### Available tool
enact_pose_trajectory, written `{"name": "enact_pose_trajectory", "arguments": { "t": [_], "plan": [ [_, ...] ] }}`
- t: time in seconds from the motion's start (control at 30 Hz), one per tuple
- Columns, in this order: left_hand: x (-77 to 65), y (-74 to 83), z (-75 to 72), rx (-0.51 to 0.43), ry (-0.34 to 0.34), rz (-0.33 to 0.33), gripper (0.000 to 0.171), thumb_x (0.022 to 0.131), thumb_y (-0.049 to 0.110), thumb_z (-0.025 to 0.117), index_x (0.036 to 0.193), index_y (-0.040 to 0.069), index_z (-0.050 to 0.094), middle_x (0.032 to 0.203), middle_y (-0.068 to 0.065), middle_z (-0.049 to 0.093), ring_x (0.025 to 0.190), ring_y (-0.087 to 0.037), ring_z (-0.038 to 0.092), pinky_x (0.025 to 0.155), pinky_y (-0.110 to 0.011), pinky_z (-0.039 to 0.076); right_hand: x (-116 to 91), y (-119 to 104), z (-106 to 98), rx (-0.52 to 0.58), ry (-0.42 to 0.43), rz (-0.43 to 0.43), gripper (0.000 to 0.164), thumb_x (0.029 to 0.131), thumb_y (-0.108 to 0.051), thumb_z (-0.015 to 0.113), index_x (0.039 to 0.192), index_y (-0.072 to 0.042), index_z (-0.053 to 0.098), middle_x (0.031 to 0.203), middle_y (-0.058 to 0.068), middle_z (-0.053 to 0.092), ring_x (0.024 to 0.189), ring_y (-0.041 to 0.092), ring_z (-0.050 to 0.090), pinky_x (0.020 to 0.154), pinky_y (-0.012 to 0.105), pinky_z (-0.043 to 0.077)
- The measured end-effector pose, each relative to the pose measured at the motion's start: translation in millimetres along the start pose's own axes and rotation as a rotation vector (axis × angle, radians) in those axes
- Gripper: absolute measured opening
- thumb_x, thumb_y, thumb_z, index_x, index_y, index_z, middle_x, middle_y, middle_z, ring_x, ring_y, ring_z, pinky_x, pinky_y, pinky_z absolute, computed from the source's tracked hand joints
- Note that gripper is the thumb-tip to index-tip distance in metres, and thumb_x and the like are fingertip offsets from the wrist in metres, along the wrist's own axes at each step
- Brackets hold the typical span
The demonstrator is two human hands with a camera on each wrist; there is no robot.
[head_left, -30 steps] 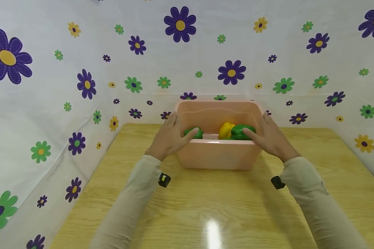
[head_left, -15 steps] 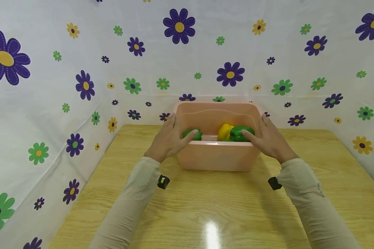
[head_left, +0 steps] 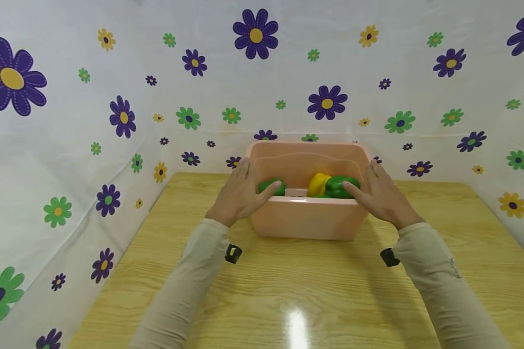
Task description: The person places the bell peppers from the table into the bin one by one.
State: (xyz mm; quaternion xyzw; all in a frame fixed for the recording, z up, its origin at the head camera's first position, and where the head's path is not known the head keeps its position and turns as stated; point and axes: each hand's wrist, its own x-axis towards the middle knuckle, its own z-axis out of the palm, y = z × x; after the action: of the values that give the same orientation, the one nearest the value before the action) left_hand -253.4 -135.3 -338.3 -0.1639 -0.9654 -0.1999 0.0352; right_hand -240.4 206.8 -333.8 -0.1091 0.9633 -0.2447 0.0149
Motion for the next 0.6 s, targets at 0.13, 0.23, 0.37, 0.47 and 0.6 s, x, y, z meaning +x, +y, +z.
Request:
{"name": "enact_pose_trajectory", "arguments": {
  "t": [0.13,0.23,0.37,0.47,0.6],
  "plan": [
    [0.2,6.0,2.7,-0.008,0.013,0.012,0.106,0.096,0.074,0.037,0.161,-0.002,0.004,0.168,-0.021,0.007,0.154,-0.035,0.014,0.125,-0.045,0.016,-4.0,4.8,-2.3,0.002,0.002,0.008,0.107,0.099,-0.07,0.039,0.157,0.006,-0.01,0.164,0.029,-0.012,0.151,0.049,-0.002,0.12,0.066,0.008],
    [1.7,9.0,4.3,-0.002,0.007,0.012,0.106,0.095,0.075,0.036,0.161,-0.001,0.003,0.168,-0.021,0.006,0.154,-0.034,0.011,0.125,-0.044,0.014,-6.3,7.8,-4.2,0.005,-0.001,0.016,0.108,0.098,-0.07,0.038,0.157,0.006,-0.01,0.164,0.029,-0.013,0.151,0.048,-0.003,0.12,0.065,0.007],
    [2.0,10.9,3.8,0.008,-0.002,0.003,0.107,0.095,0.076,0.035,0.161,-0.001,0.002,0.168,-0.02,0.003,0.155,-0.034,0.006,0.126,-0.044,0.01,-6.0,8.8,-5.0,0.016,-0.001,0.021,0.108,0.098,-0.071,0.039,0.157,0.005,-0.01,0.165,0.028,-0.012,0.152,0.047,-0.004,0.121,0.063,0.006],
    [1.1,10.9,2.5,0.016,-0.009,-0.008,0.106,0.096,0.076,0.034,0.161,-0.002,0.002,0.168,-0.021,0.002,0.155,-0.035,0.005,0.126,-0.044,0.009,-4.0,8.5,-3.5,0.023,0.005,0.022,0.108,0.098,-0.071,0.04,0.158,0.004,-0.01,0.165,0.027,-0.012,0.152,0.047,-0.004,0.12,0.064,0.006],
    [2.2,8.3,2.7,0.025,-0.013,-0.013,0.107,0.095,0.077,0.032,0.16,-0.003,0.002,0.168,-0.022,0.002,0.155,-0.035,0.005,0.126,-0.044,0.01,-0.7,8.0,-2.1,0.018,0.0,0.021,0.107,0.098,-0.07,0.04,0.158,0.002,-0.011,0.166,0.026,-0.012,0.152,0.046,-0.004,0.12,0.066,0.007]
  ]
}}
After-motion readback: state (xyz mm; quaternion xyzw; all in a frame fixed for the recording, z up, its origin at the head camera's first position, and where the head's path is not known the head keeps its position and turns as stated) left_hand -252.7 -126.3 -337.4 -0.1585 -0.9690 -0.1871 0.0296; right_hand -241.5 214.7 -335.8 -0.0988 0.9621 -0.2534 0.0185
